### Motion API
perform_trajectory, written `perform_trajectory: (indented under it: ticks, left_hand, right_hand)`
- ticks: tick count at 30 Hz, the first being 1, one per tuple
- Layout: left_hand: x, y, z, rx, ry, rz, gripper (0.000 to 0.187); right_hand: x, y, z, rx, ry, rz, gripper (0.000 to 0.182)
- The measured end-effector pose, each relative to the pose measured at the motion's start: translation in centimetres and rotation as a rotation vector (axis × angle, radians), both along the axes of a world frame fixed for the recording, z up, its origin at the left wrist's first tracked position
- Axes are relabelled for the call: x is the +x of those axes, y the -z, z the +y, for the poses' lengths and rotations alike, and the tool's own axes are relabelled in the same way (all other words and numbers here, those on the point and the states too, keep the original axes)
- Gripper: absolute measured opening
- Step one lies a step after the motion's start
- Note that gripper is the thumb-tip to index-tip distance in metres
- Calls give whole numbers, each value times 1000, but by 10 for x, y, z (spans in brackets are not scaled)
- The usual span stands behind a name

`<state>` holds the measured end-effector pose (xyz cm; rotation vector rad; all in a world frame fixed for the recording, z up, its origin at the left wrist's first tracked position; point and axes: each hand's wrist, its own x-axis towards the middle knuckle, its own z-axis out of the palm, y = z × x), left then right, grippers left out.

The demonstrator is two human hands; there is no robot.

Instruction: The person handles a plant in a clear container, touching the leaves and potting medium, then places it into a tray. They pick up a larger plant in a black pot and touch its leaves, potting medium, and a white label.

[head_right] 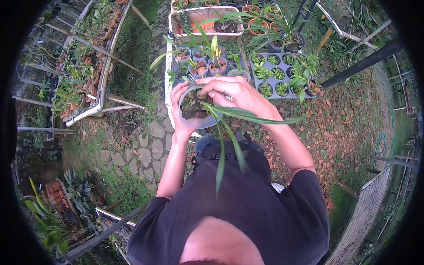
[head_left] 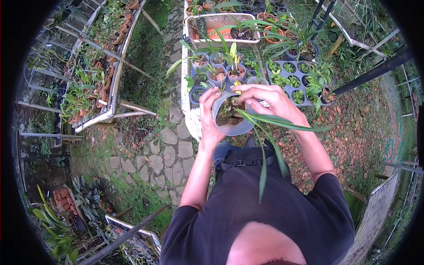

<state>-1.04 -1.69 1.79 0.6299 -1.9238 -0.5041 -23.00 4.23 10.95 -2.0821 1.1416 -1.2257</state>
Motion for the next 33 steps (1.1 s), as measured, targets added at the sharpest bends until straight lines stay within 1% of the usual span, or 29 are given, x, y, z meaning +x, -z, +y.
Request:
perform_trajectory:
  ticks: [1,2,4,6,9,11,16,19,20,23,24,27,30,33]
  left_hand:
    - [-2,0,-1,-3,7,44,104]
    - [-2,3,-4,-6,18,59,103]
    - [-2,11,-7,-11,40,89,102]
    - [0,12,-7,-43,21,60,102]
    - [1,8,-7,-79,5,51,99]
    - [0,7,-7,-102,-5,54,96]
    - [2,15,-11,-212,-52,8,89]
    - [4,12,-10,-288,-160,-47,88]
    - [5,10,-8,-297,-169,-48,88]
    - [4,3,-7,-327,-189,-53,89]
    - [2,2,-6,-337,-189,-57,90]
    - [-1,7,-7,-347,-177,-65,90]
    - [-6,12,-2,-322,-175,-54,90]
    - [-11,14,3,-314,-185,-6,85]
  right_hand:
    - [-1,-2,-1,-25,-6,27,18]
    - [-6,-2,-2,-51,-31,59,30]
    - [-10,-20,3,151,-45,156,34]
    - [-12,-30,4,232,-88,243,37]
    - [-18,-32,-4,217,-201,331,42]
    - [-24,-31,-11,268,-299,357,44]
    - [-35,-37,-26,459,-530,193,42]
    - [-24,-41,-20,349,-394,258,41]
    - [-21,-32,-20,315,-322,255,35]
    - [-8,-29,-12,252,-138,224,27]
    - [-3,-21,-12,214,-81,132,19]
    - [2,-9,-12,181,34,10,18]
    - [0,-2,-14,197,50,-10,10]
    - [-1,7,-15,193,45,-59,10]
